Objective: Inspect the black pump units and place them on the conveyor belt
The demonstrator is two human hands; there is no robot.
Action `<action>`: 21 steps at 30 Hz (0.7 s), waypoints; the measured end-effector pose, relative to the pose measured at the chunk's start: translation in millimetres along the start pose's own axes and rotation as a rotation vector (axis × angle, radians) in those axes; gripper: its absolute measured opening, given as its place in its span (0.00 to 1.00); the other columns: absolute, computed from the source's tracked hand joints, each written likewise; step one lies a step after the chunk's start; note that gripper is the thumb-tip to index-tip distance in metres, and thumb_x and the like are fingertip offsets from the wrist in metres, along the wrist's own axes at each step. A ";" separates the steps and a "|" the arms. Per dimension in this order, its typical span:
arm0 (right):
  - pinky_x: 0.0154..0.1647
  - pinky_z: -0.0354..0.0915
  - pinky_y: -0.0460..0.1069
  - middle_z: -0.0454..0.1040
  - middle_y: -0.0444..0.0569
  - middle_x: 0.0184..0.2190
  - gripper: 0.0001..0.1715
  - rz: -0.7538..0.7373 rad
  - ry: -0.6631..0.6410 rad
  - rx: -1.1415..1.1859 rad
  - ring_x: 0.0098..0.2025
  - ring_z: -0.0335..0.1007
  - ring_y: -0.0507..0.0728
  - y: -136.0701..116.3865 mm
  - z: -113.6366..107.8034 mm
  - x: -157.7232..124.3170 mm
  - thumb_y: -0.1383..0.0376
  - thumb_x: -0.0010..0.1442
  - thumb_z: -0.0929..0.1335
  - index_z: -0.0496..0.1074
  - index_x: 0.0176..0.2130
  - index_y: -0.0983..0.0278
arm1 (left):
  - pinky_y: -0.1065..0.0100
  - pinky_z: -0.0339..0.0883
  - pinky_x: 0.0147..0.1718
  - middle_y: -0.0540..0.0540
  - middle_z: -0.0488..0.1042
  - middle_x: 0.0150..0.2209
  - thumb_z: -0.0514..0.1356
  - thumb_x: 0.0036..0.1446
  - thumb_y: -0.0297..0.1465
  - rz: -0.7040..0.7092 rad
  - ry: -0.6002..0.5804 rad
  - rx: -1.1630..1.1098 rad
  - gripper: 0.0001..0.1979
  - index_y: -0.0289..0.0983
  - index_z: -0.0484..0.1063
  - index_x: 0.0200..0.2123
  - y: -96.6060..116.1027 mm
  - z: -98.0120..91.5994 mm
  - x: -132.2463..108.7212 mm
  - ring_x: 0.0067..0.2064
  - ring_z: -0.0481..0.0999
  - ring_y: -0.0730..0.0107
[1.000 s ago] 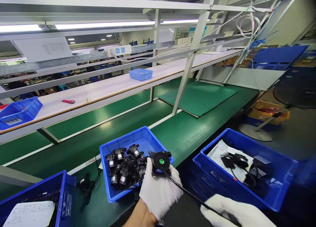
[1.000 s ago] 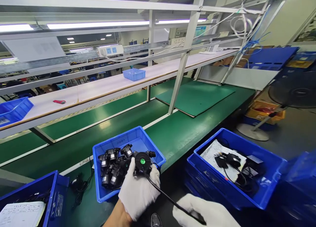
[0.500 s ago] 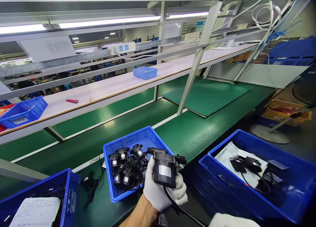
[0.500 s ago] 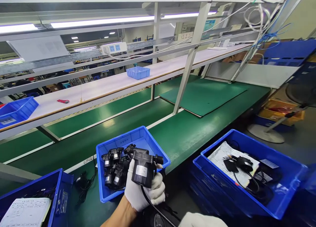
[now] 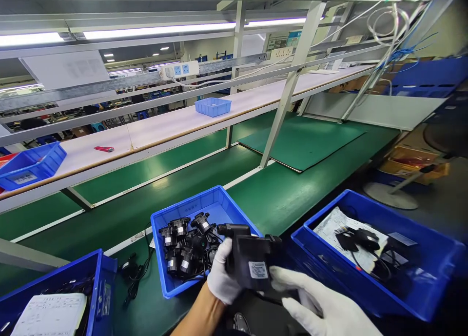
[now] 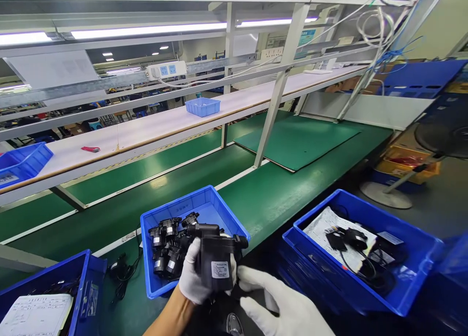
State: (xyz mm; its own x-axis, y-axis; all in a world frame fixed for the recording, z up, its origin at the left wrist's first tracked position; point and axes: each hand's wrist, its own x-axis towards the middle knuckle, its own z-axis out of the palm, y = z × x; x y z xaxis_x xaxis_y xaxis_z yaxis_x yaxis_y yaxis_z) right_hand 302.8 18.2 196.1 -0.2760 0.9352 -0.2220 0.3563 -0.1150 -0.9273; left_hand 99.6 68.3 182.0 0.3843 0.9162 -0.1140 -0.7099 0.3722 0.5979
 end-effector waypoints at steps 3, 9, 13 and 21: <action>0.64 0.72 0.56 0.79 0.52 0.59 0.41 -0.062 0.028 0.039 0.63 0.74 0.68 -13.7 4.9 7.2 0.47 0.57 0.76 0.71 0.65 0.54 | 0.53 0.59 0.64 0.40 0.78 0.51 0.73 0.49 0.48 0.174 0.067 0.376 0.27 0.39 0.79 0.49 6.5 7.8 -9.7 0.57 0.71 0.48; 0.55 0.77 0.53 0.82 0.47 0.54 0.36 -0.233 0.075 0.130 0.49 0.81 0.63 -25.8 12.9 13.3 0.63 0.54 0.80 0.73 0.60 0.52 | 0.55 0.62 0.60 0.41 0.73 0.51 0.83 0.29 0.34 0.439 0.026 0.916 0.49 0.44 0.73 0.58 -3.8 7.4 -23.1 0.50 0.73 0.49; 0.55 0.75 0.53 0.81 0.47 0.53 0.40 -0.354 0.156 0.070 0.50 0.80 0.63 -16.5 14.9 13.8 0.67 0.50 0.82 0.74 0.59 0.53 | 0.53 0.62 0.61 0.41 0.73 0.49 0.84 0.23 0.36 0.509 0.006 0.885 0.54 0.43 0.72 0.58 -10.4 3.6 -24.4 0.51 0.73 0.46; 0.62 0.73 0.55 0.79 0.51 0.58 0.35 -0.364 0.187 0.264 0.58 0.77 0.65 -2.3 12.4 19.5 0.59 0.58 0.79 0.73 0.62 0.54 | 0.48 0.53 0.70 0.36 0.69 0.65 0.74 0.42 0.55 0.372 0.010 0.538 0.52 0.42 0.64 0.66 -10.9 -32.5 -11.0 0.65 0.67 0.44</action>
State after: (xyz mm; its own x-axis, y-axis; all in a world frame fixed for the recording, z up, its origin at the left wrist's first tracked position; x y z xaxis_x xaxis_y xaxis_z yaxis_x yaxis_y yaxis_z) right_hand 285.5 32.5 190.1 -0.1673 0.9718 0.1662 0.0207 0.1720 -0.9849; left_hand 83.9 59.1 151.0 0.1626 0.9718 0.1708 -0.3990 -0.0936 0.9122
